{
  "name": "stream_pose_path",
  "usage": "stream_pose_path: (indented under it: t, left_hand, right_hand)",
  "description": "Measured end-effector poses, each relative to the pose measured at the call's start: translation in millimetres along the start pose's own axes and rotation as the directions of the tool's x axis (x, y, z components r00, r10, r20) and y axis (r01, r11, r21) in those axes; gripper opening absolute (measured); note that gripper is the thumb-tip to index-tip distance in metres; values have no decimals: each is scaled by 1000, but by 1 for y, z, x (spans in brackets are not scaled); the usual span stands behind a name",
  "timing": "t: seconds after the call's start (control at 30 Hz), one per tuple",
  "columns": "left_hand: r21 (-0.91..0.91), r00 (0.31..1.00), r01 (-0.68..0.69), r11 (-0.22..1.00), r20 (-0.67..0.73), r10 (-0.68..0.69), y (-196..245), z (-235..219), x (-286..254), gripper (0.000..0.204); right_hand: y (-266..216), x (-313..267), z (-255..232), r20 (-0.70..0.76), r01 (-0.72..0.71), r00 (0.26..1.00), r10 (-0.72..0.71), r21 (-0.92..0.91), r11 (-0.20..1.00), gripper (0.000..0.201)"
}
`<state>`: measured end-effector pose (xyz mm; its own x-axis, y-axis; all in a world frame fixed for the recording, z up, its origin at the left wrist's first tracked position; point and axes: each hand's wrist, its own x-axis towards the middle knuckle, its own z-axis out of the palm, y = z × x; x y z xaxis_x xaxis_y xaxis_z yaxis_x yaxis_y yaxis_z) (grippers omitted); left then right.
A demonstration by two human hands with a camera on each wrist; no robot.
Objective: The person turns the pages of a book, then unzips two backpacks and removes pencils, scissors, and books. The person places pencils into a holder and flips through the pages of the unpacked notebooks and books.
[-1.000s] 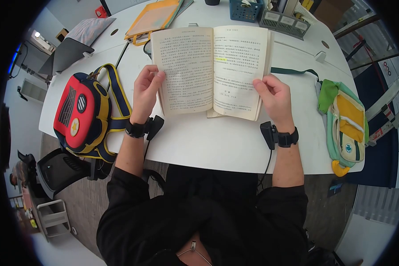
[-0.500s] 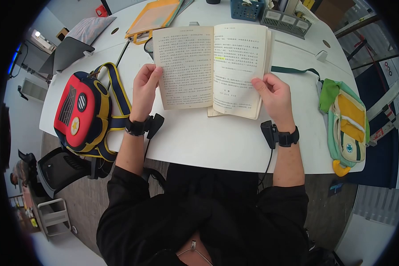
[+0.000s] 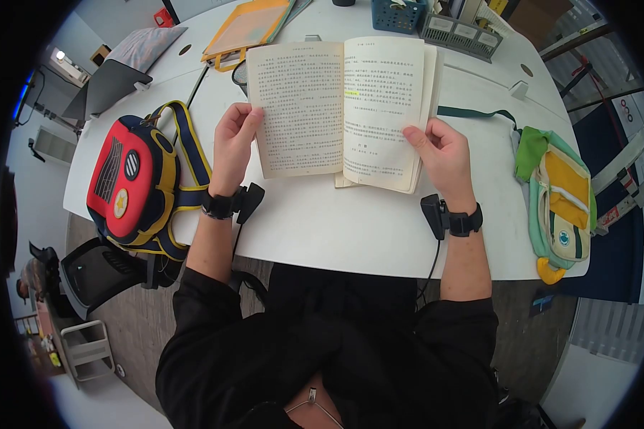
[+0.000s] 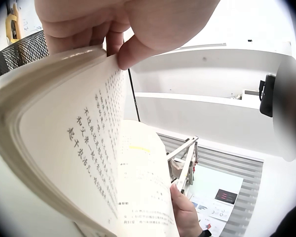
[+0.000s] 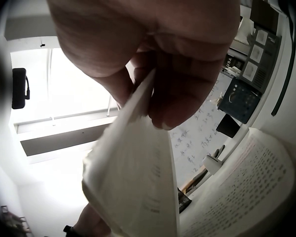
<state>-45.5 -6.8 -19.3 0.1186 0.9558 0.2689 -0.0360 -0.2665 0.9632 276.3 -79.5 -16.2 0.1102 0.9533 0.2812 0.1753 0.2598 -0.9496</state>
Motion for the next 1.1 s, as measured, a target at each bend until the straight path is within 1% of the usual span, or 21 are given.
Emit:
stream_pose_path:
  t: [0.43, 0.53, 0.63, 0.73, 0.83, 0.9, 1.1]
  left_hand:
    - [10, 1000, -16, 1000, -8, 16, 4, 2, 0, 19]
    - [-15, 1000, -23, 1000, -17, 23, 6, 5, -1, 20]
    - [-55, 999, -31, 998, -20, 30, 5, 5, -1, 25]
    - [-53, 999, -38, 998, -15, 37, 4, 4, 0, 28]
    - [-13, 999, -39, 999, 10, 39, 6, 4, -1, 31]
    - [27, 1000, -10, 1000, 6, 10, 11, 6, -2, 36]
    - [-11, 999, -15, 1000, 31, 15, 13, 8, -2, 48]
  right_hand:
    - [-2, -1, 0, 4, -4, 1000, 4, 3, 1000, 23]
    - [1, -1, -1, 10, -2, 1000, 2, -7, 1000, 22]
    - [2, -1, 0, 14, 22, 1000, -22, -10, 1000, 22]
    - [3, -1, -1, 13, 16, 1000, -16, -18, 1000, 22]
    - [3, -1, -2, 23, 21, 1000, -20, -25, 999, 22]
    - [2, -1, -1, 22, 15, 1000, -14, -24, 1000, 22]
    - [0, -2, 1, 18, 19, 1000, -18, -18, 1000, 22]
